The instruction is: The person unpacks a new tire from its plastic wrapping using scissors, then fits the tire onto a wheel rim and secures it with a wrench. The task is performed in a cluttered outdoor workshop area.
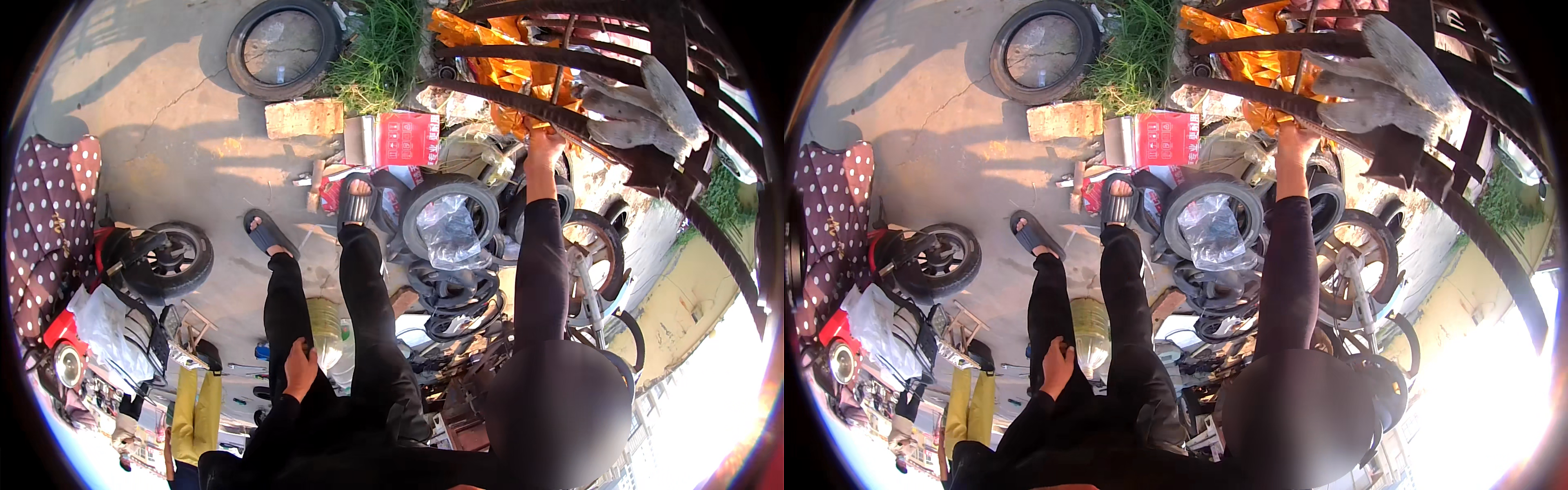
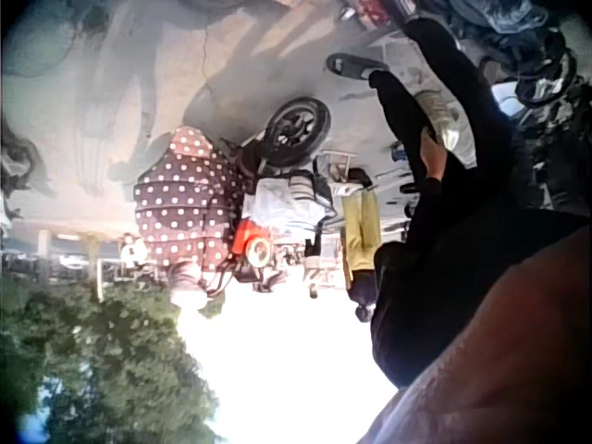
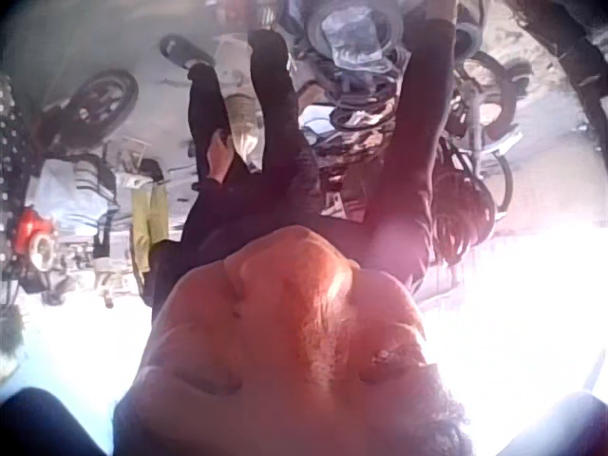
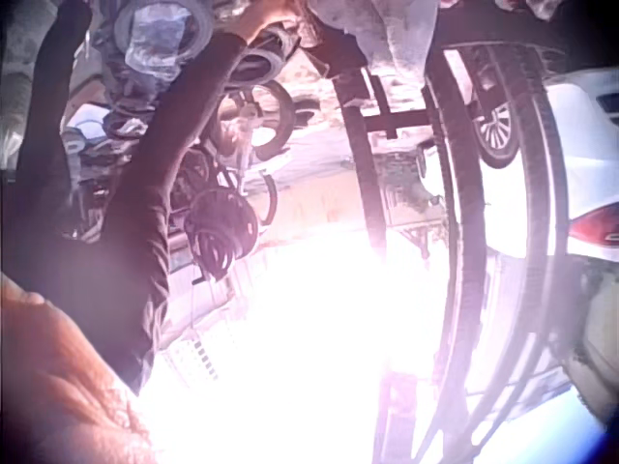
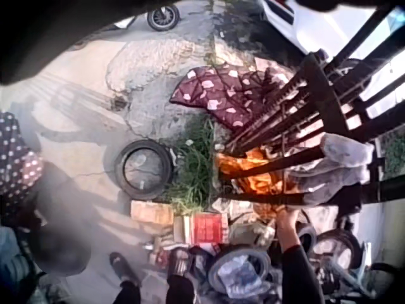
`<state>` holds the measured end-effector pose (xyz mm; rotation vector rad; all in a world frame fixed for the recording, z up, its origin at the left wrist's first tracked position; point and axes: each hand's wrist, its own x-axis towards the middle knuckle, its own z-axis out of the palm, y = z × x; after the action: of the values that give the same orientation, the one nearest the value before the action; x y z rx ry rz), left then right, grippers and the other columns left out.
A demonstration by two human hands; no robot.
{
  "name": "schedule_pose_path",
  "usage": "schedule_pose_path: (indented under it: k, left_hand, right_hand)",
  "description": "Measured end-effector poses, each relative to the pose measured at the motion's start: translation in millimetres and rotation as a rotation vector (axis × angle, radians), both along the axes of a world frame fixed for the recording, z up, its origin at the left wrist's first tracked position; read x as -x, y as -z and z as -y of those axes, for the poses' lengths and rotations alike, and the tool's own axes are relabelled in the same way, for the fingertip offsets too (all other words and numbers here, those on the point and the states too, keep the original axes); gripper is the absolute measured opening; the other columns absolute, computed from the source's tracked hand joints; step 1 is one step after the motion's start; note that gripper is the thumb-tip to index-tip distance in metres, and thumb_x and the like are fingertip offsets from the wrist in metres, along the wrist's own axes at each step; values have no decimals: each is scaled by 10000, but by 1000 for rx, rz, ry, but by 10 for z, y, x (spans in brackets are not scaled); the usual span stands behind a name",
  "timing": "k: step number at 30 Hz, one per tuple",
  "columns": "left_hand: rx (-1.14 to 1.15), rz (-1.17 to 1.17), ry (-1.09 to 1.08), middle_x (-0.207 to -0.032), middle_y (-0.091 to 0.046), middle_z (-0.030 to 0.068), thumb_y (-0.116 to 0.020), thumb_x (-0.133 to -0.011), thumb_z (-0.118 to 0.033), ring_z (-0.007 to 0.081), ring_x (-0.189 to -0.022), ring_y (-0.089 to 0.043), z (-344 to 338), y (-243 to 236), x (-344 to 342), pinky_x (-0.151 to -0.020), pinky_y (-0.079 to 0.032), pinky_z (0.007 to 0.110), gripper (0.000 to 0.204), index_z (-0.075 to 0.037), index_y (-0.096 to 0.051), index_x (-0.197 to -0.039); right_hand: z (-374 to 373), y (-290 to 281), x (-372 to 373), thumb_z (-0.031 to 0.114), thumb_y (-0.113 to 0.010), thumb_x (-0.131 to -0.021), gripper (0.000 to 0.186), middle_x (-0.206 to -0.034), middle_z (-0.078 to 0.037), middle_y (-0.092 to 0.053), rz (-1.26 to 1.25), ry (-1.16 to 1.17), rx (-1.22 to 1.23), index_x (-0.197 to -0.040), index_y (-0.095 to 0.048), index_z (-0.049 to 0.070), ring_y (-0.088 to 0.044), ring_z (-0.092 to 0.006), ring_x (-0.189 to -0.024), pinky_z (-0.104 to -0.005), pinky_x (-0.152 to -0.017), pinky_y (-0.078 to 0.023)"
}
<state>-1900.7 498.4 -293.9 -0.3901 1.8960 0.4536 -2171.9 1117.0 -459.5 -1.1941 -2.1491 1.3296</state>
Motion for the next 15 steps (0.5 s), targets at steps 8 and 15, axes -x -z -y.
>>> schedule_pose_path:
  k: [8, 15]
  left_hand:
    - [-6, -122, -50, -1079, -639, 160, -596, -911, -101, 378, -1056, -602, -132, -404, 276, -911, -485, 459, 288, -40, -574, -1191]
    - [49, -129, -207, -1171, -631, 167, -577, -919, -125, 366, -1121, -590, -379, -583, -45, -980, -464, 442, 305, -28, -579, -1208]
  right_hand:
    - [-1376, 739, 157, 217, -645, -937, 300, -1060, -138, -703, 794, -608, -572, -1185, -638, 49, -677, -297, -973, -409, -842, -538]
    - [-1371, 677, 362, 267, -604, -970, 333, -1030, -169, -703, 1164, -919, -803, -1213, -627, 42, -680, -321, -953, -437, -822, -545]
